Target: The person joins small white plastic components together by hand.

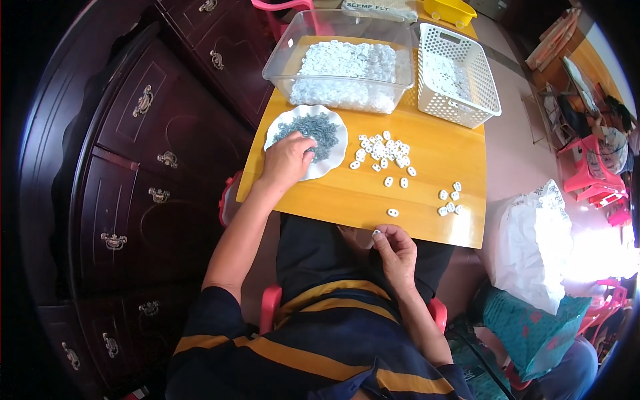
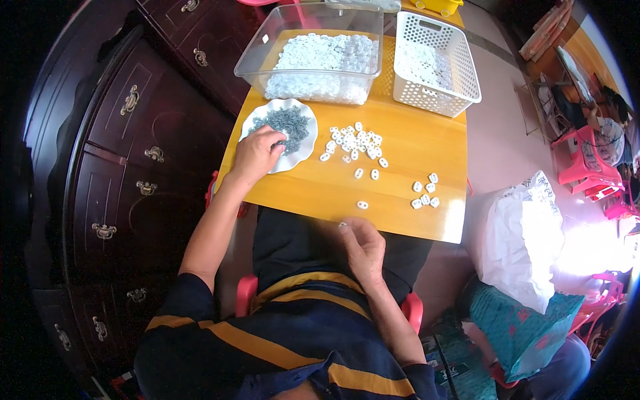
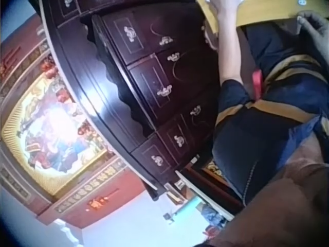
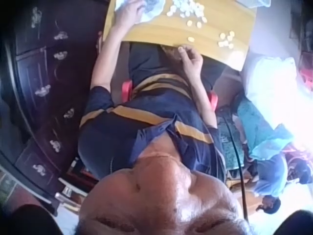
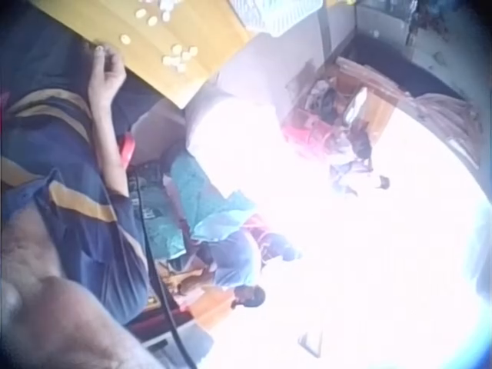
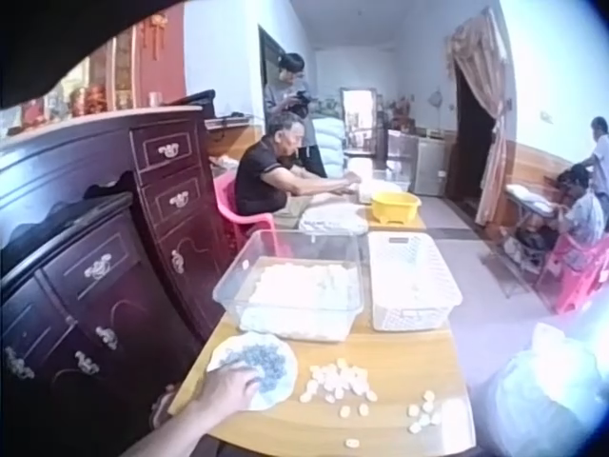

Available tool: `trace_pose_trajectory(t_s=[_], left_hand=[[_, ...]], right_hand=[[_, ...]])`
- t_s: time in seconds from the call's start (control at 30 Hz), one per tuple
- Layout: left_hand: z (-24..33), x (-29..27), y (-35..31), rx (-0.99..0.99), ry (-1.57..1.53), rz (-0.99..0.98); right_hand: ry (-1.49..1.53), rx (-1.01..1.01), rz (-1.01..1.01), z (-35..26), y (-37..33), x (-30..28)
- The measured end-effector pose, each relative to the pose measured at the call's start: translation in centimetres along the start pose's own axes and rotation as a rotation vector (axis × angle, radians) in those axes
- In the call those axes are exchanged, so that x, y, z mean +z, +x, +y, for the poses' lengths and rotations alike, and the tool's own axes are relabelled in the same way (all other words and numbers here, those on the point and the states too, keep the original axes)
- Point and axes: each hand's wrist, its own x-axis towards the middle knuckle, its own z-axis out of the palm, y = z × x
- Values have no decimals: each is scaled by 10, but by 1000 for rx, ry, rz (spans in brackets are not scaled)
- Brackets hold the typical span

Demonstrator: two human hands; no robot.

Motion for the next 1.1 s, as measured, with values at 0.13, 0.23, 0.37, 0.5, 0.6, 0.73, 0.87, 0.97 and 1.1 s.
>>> trace_pose_trajectory(t_s=[0.13,0.23,0.37,0.5,0.6,0.73,0.87,0.97,1.1], left_hand=[[-5,4,-2,130,26,63],[-8,7,-1,198,56,61],[-13,7,-1,277,69,53],[-6,2,1,220,40,23],[-7,-2,0,225,50,15],[-9,3,4,214,82,-45],[-7,1,6,198,118,-70],[-3,-4,7,193,50,-27],[-6,-4,6,156,-150,48]], right_hand=[[-39,-9,-3,-2,0,5],[-50,-15,-1,-3,-1,5],[-33,-20,0,1,-2,5],[22,-9,-16,-2,-3,7],[-26,-31,-17,0,-3,8],[-6,-32,-25,-1,-4,8],[-21,-45,-33,0,-5,9],[-2,-44,-33,-4,-6,11],[-22,-8,-35,-8,-4,11]])
